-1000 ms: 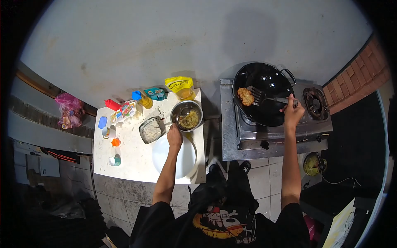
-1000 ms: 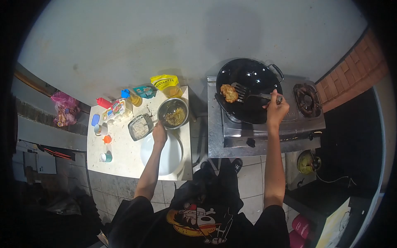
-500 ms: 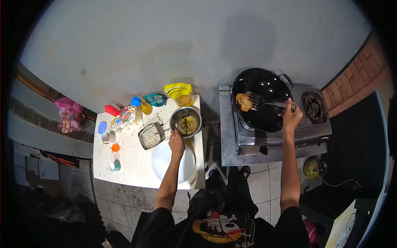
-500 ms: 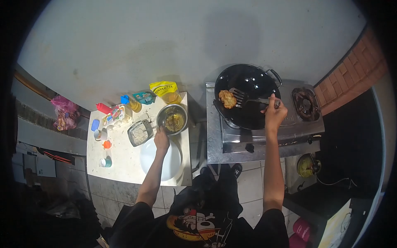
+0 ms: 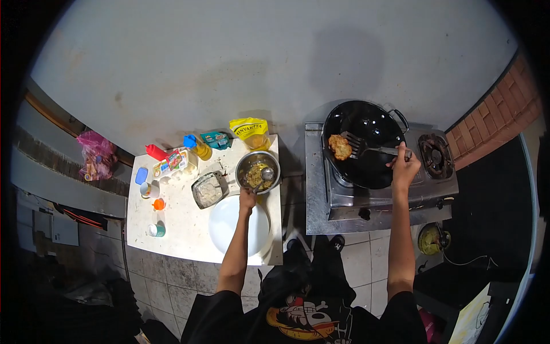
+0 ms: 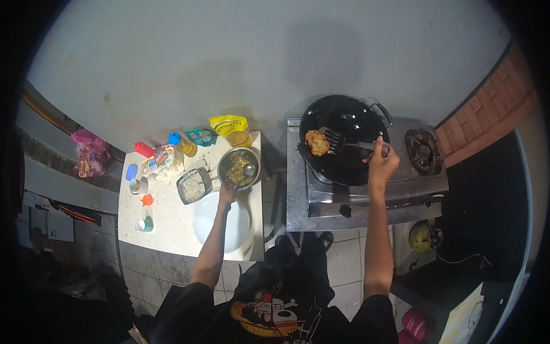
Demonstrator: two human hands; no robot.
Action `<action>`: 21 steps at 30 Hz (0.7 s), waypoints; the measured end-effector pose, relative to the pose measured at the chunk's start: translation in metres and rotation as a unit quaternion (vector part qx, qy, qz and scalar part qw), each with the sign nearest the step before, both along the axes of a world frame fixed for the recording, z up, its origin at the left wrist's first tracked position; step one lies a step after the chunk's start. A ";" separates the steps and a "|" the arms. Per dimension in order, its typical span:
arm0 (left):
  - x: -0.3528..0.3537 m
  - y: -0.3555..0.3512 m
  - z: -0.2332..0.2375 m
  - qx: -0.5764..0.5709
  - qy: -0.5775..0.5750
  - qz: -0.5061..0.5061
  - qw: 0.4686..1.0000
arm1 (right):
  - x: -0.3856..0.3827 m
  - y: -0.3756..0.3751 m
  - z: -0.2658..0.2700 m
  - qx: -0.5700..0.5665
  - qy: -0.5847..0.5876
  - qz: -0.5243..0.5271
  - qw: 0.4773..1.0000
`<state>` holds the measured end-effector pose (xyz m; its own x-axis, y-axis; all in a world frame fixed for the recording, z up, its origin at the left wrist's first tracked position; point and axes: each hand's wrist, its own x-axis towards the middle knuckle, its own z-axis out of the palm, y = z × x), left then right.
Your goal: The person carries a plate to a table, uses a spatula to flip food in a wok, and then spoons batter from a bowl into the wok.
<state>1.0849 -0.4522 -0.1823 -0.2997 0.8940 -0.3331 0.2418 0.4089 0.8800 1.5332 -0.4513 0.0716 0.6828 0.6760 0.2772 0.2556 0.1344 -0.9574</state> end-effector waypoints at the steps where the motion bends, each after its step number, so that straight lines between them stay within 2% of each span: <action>1: 0.003 -0.001 0.007 0.004 -0.046 0.037 0.998 | 0.000 -0.001 -0.001 0.002 0.011 0.001 1.000; 2: 0.004 -0.002 0.014 0.004 -0.047 0.037 0.998 | 0.000 -0.001 -0.002 0.002 0.010 0.001 1.000; 4: 0.006 0.000 0.028 -0.015 -0.120 0.059 0.991 | 0.001 -0.001 -0.002 0.007 0.014 0.008 1.000; 7: 0.012 -0.001 0.054 -0.041 -0.097 0.061 0.993 | -0.002 -0.004 0.002 0.007 0.023 0.007 1.000; 11: 0.006 -0.004 0.046 -0.028 -0.084 0.036 0.995 | 0.000 -0.006 0.001 0.011 0.034 0.009 0.999; 16: 0.009 -0.004 0.066 -0.050 -0.087 0.010 0.995 | -0.002 -0.005 0.002 0.016 0.035 0.011 0.999; 21: 0.005 -0.003 0.062 -0.049 -0.102 0.018 0.993 | -0.003 -0.003 0.001 0.020 0.032 0.008 0.999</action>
<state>1.0900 -0.4549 -0.1203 -0.2481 0.8446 -0.4744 0.0471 0.4996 0.8650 1.5306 -0.4546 0.0728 0.6887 0.6768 0.2601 0.1909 0.1768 -0.9656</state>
